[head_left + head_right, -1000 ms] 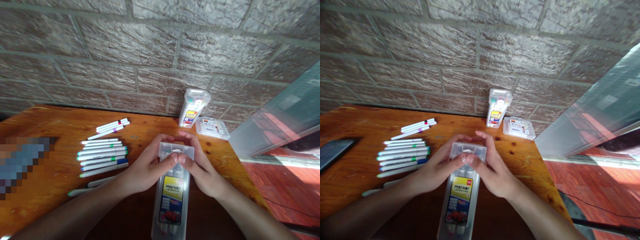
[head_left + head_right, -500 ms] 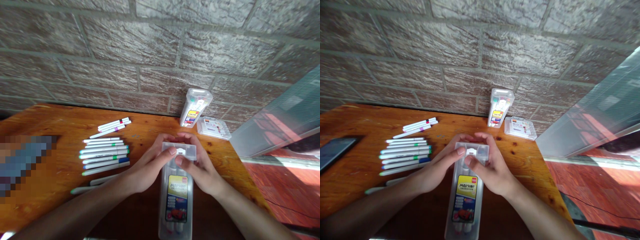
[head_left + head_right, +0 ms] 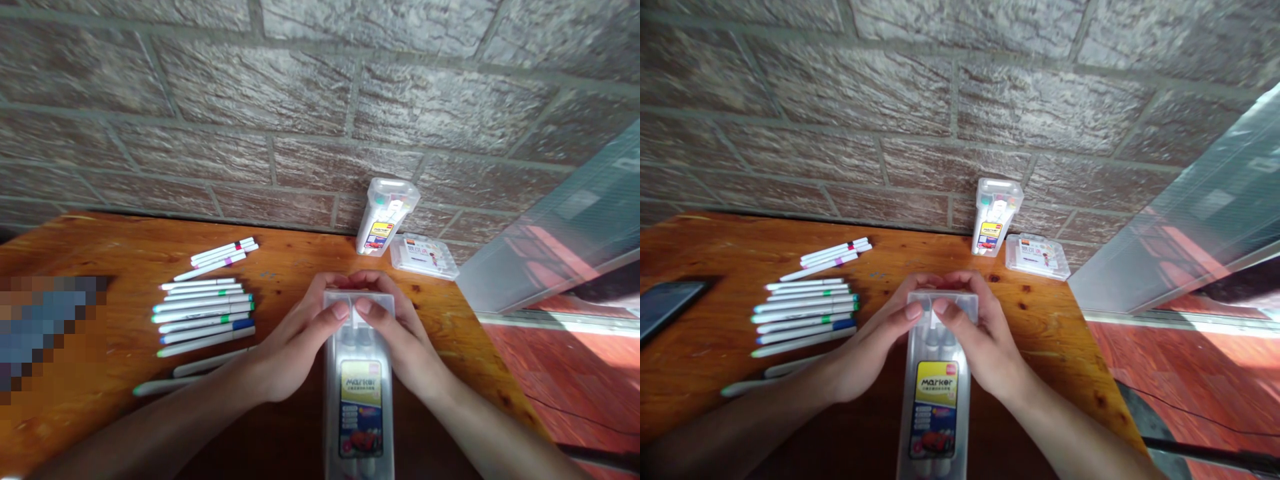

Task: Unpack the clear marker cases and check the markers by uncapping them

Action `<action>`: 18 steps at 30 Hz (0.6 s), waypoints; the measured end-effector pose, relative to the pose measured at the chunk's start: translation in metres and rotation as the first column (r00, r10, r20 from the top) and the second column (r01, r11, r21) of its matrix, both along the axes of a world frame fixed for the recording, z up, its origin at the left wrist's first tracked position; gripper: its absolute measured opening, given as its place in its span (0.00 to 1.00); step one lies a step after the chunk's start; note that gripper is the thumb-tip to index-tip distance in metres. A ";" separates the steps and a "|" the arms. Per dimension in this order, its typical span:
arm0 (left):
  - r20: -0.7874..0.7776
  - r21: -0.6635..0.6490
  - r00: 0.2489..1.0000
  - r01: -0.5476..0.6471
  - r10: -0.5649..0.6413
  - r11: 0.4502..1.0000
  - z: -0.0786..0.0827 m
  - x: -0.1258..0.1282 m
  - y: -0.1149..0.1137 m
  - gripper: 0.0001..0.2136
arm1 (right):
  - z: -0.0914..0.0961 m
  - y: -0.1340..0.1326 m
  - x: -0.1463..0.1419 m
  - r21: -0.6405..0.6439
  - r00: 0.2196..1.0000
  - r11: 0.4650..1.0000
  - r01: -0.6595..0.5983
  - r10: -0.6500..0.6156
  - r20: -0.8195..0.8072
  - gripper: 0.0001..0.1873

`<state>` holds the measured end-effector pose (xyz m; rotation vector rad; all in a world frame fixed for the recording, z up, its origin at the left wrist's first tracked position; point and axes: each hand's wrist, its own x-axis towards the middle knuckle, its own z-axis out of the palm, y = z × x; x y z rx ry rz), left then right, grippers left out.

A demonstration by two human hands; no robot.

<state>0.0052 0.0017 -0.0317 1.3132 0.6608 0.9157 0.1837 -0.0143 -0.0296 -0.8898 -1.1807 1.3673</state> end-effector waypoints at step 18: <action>-0.020 -0.048 1.000 -0.008 0.007 0.999 0.001 0.001 -0.002 0.21 | -0.001 -0.002 0.001 -0.053 0.998 0.998 0.045 -0.043 0.041 0.17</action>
